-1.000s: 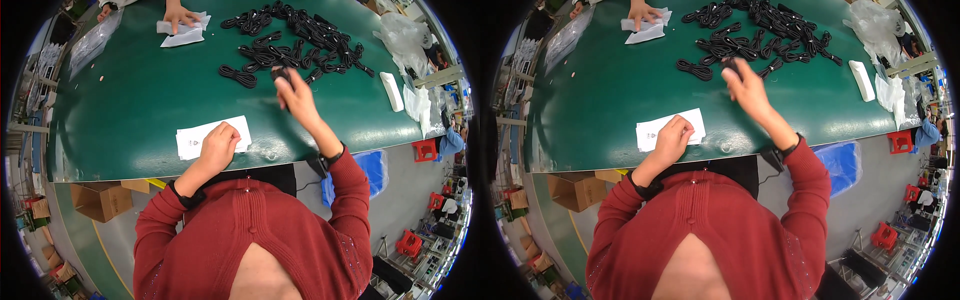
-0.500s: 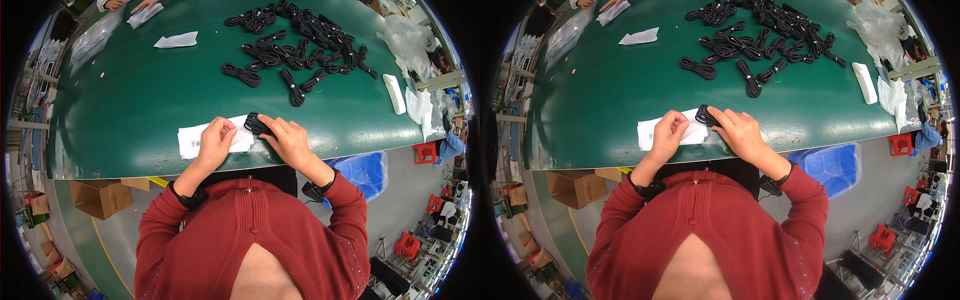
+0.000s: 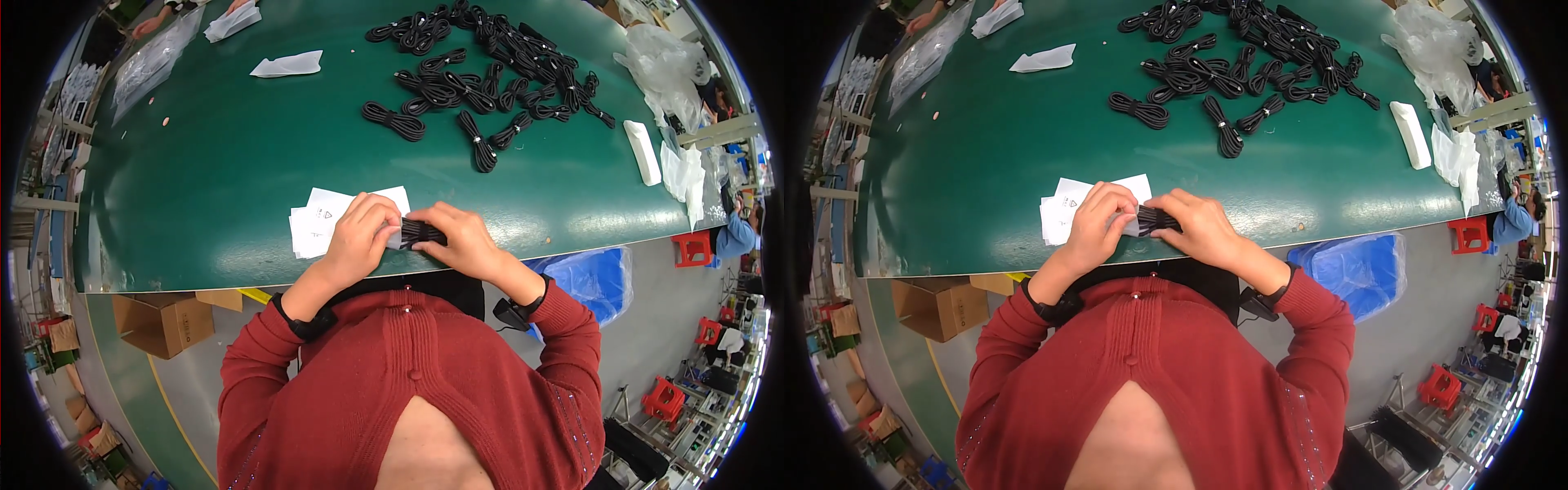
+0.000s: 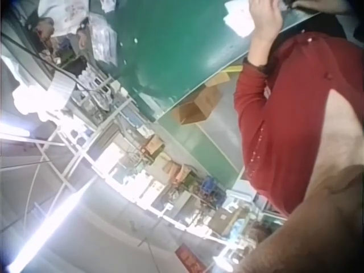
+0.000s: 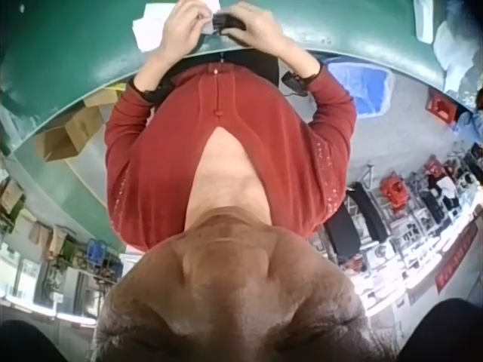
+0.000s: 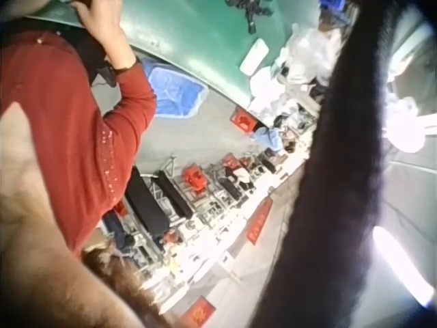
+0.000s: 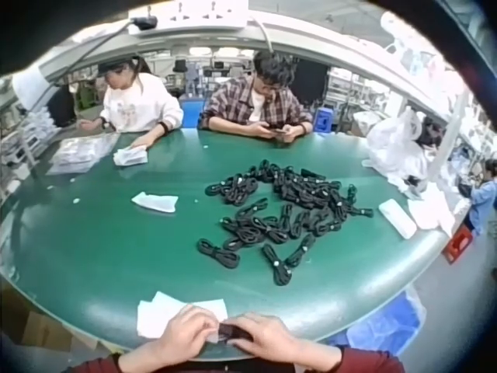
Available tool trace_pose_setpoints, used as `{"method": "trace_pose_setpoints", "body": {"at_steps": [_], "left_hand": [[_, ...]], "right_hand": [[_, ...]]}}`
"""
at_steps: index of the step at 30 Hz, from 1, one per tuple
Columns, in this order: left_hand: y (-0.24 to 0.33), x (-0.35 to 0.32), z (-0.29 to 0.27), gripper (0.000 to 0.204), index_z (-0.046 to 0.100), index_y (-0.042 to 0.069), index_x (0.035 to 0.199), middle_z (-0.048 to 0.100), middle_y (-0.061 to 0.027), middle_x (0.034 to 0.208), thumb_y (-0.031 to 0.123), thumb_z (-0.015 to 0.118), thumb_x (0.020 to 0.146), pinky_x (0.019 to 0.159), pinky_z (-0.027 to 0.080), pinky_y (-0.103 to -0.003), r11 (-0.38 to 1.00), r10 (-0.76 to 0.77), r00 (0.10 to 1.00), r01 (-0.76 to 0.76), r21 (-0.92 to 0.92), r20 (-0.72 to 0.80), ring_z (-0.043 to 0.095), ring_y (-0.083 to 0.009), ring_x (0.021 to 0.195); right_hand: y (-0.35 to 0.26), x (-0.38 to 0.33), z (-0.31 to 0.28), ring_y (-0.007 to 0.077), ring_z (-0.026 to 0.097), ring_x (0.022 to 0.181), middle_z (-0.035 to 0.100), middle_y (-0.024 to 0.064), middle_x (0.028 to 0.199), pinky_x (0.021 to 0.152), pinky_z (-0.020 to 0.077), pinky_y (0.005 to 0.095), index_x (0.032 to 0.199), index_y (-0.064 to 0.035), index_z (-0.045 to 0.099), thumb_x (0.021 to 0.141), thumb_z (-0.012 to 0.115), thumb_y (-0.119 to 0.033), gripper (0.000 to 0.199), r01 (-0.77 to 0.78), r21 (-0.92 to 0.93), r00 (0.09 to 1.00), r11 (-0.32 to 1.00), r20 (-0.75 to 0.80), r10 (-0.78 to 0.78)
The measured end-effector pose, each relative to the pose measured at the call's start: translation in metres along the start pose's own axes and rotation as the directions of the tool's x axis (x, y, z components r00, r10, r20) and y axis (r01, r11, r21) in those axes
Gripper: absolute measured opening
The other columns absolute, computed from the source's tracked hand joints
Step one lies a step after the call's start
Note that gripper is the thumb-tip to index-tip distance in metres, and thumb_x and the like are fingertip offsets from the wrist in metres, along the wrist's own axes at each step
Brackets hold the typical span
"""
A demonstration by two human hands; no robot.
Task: The person packages cables by hand, picking up a cable and a white bag, sliding the cable into the bag, and setting the packaged item aside. This process is repeated for several cables and bags.
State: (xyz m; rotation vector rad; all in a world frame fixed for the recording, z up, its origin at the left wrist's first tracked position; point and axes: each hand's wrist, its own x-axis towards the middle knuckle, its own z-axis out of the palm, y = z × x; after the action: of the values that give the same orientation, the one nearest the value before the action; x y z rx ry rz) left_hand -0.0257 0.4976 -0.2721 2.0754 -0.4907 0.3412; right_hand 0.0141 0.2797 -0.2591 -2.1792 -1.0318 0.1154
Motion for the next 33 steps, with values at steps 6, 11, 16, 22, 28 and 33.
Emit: {"method": "trace_pose_setpoints", "body": {"at_steps": [6, 11, 16, 22, 28, 33], "left_hand": [[0.007, 0.011, -0.013, 0.014, 0.055, 0.003, 0.086, 0.061, -0.0101, 0.1, -0.003, 0.065, 0.079, 0.075, 0.045, -0.036, 0.986, 0.141, 0.989, -0.144, 0.088, 0.033, 0.055, -0.0272, 0.086], [0.008, 0.012, -0.014, 0.017, 0.054, 0.004, 0.085, 0.06, -0.0094, 0.099, -0.005, 0.065, 0.075, 0.079, 0.046, -0.038, 0.996, -0.073, 0.997, 0.071, -0.05, -0.023, 0.054, -0.03, 0.09], [0.011, 0.008, -0.011, 0.016, 0.055, 0.003, 0.085, 0.059, -0.0097, 0.1, -0.005, 0.066, 0.076, 0.08, 0.046, -0.038, 0.991, 0.106, 0.993, -0.11, 0.072, 0.053, 0.054, -0.0308, 0.092], [0.004, 0.007, -0.016, 0.014, 0.055, 0.003, 0.086, 0.058, -0.0103, 0.099, -0.002, 0.067, 0.079, 0.082, 0.045, -0.038, 0.995, 0.033, 0.993, -0.022, 0.098, -0.112, 0.055, -0.0314, 0.093], [0.004, 0.01, -0.005, 0.013, 0.056, 0.003, 0.087, 0.057, -0.0111, 0.099, -0.001, 0.066, 0.08, 0.083, 0.045, -0.038, 1.0, 0.003, 0.992, -0.003, 0.001, -0.128, 0.055, -0.0303, 0.093], [-0.004, 0.011, -0.012, 0.012, 0.057, 0.003, 0.088, 0.057, -0.0115, 0.099, -0.002, 0.066, 0.081, 0.083, 0.045, -0.038, 0.975, -0.188, 0.959, 0.156, -0.156, -0.212, 0.056, -0.0297, 0.093]], "right_hand": [[0.009, -0.001, -0.001, 0.0266, 0.06, 0.078, 0.058, 0.0095, 0.09, 0.071, 0.0499, 0.0352, 0.11, -0.0059, 0.064, 0.08, 0.073, -0.008, 0.031, -0.02, 0.311, 0.998, 0.95, -0.058, 0.04], [-0.002, 0.002, -0.011, 0.0248, 0.061, 0.079, 0.059, 0.0095, 0.092, 0.069, 0.0501, 0.0316, 0.107, -0.0041, 0.064, 0.081, 0.073, -0.005, 0.028, 0.132, 0.016, 0.989, 0.991, -0.067, -0.131], [-0.001, 0.004, -0.005, 0.0157, 0.061, 0.078, 0.06, 0.0055, 0.093, 0.068, 0.0491, 0.0274, 0.104, -0.0037, 0.066, 0.081, 0.075, -0.005, 0.025, -0.117, 0.309, 0.985, 0.944, -0.089, 0.151], [-0.001, 0.006, -0.024, 0.0087, 0.059, 0.081, 0.06, 0.0012, 0.092, 0.068, 0.0482, 0.0246, 0.101, -0.0015, 0.065, 0.081, 0.076, -0.004, 0.023, -0.216, 0.523, 0.941, 0.824, -0.114, 0.319], [-0.017, 0.014, -0.059, 0.0061, 0.056, 0.077, 0.058, 0.0004, 0.087, 0.064, 0.0443, 0.0214, 0.096, 0.0007, 0.063, 0.078, 0.077, -0.002, 0.022, -0.245, 0.603, 0.924, 0.759, -0.092, 0.371], [0.01, 0.001, -0.071, 0.0061, 0.054, 0.072, 0.055, -0.0009, 0.084, 0.062, 0.0423, 0.0213, 0.095, -0.0006, 0.062, 0.075, 0.078, -0.002, 0.026, -0.052, 0.898, 0.794, 0.437, -0.229, 0.564]]}}
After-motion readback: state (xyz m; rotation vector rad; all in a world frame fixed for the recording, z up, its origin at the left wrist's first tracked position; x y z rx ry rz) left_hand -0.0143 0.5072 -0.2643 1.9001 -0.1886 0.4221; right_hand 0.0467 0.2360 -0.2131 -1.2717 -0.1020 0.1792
